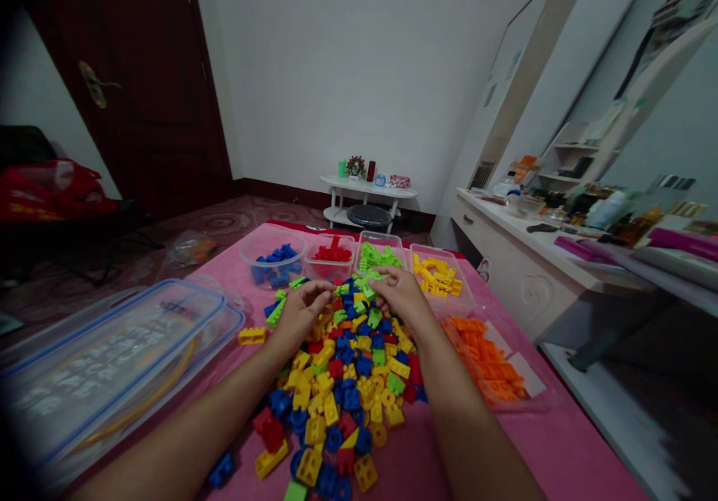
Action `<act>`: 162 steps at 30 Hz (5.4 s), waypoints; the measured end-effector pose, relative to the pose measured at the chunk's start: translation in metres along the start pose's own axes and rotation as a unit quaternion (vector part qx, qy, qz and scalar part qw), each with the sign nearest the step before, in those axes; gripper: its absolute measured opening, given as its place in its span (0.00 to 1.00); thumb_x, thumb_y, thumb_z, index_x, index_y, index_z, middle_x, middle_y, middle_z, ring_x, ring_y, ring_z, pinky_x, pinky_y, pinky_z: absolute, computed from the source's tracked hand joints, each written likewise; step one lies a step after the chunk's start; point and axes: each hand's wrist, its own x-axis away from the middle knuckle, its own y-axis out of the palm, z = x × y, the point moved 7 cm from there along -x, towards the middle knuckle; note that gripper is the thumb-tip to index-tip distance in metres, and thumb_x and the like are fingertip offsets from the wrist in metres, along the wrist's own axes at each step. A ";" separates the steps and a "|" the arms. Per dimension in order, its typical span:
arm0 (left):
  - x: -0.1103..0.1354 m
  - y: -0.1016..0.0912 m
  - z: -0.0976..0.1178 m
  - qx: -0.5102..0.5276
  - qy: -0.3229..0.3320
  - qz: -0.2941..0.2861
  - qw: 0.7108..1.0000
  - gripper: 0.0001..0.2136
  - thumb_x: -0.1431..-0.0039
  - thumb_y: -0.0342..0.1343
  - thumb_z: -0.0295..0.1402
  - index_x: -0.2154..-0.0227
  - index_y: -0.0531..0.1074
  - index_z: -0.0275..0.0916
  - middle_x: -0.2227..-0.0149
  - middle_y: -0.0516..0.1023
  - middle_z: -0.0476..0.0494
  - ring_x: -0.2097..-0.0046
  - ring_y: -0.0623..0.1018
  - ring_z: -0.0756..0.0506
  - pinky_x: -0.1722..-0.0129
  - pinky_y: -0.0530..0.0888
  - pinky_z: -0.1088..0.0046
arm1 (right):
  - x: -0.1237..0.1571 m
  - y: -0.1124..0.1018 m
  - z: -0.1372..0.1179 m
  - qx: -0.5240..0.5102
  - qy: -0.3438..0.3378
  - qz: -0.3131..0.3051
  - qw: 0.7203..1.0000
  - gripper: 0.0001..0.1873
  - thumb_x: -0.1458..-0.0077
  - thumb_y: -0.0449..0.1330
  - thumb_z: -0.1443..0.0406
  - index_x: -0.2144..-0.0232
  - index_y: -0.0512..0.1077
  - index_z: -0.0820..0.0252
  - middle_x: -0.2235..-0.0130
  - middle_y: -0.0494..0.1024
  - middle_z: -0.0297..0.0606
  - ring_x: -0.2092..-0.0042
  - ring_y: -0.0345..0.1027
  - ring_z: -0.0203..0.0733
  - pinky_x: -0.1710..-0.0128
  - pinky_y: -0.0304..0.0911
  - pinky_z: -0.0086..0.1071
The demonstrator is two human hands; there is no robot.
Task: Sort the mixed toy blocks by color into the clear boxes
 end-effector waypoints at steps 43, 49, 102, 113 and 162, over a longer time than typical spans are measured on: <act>-0.018 -0.041 0.042 0.516 -0.126 0.107 0.840 0.12 0.40 0.47 0.34 0.70 0.72 0.33 0.74 0.75 0.44 0.70 0.76 0.51 0.67 0.74 0.77 | 0.186 0.174 0.003 0.403 -0.270 -0.563 0.669 0.25 0.51 0.59 0.57 0.50 0.71 0.57 0.63 0.79 0.37 0.64 0.70 0.40 0.69 0.56 0.27; -0.017 -0.040 0.039 0.503 -0.132 0.112 0.847 0.09 0.42 0.49 0.31 0.70 0.73 0.33 0.74 0.75 0.44 0.71 0.76 0.51 0.67 0.74 0.77 | 0.182 0.186 0.026 0.496 -0.277 -0.445 0.693 0.12 0.47 0.53 0.65 0.61 0.74 0.58 0.67 0.79 0.39 0.65 0.72 0.43 0.67 0.59 0.32; 0.016 0.007 0.047 -0.452 0.052 -0.181 0.872 0.05 0.60 0.62 0.27 0.77 0.75 0.43 0.72 0.76 0.41 0.64 0.76 0.39 0.61 0.67 0.68 | 0.035 0.012 -0.022 0.669 -0.029 -0.070 0.740 0.09 0.55 0.62 0.63 0.68 0.77 0.50 0.65 0.78 0.34 0.66 0.70 0.39 0.72 0.53 0.29; 0.000 -0.010 0.054 -0.484 0.016 -0.147 0.862 0.06 0.57 0.59 0.35 0.80 0.70 0.39 0.79 0.71 0.47 0.73 0.71 0.46 0.71 0.63 0.73 | 0.033 0.013 -0.004 0.673 -0.034 -0.118 0.730 0.09 0.59 0.65 0.59 0.71 0.76 0.53 0.69 0.77 0.36 0.67 0.70 0.40 0.72 0.54 0.29; -0.007 -0.017 0.047 -0.460 -0.048 -0.141 0.875 0.11 0.52 0.53 0.32 0.70 0.78 0.34 0.75 0.77 0.43 0.72 0.75 0.46 0.73 0.67 0.75 | 0.042 0.064 -0.010 0.486 -0.196 -0.081 0.848 0.15 0.51 0.57 0.64 0.59 0.75 0.57 0.72 0.76 0.35 0.71 0.66 0.37 0.73 0.52 0.28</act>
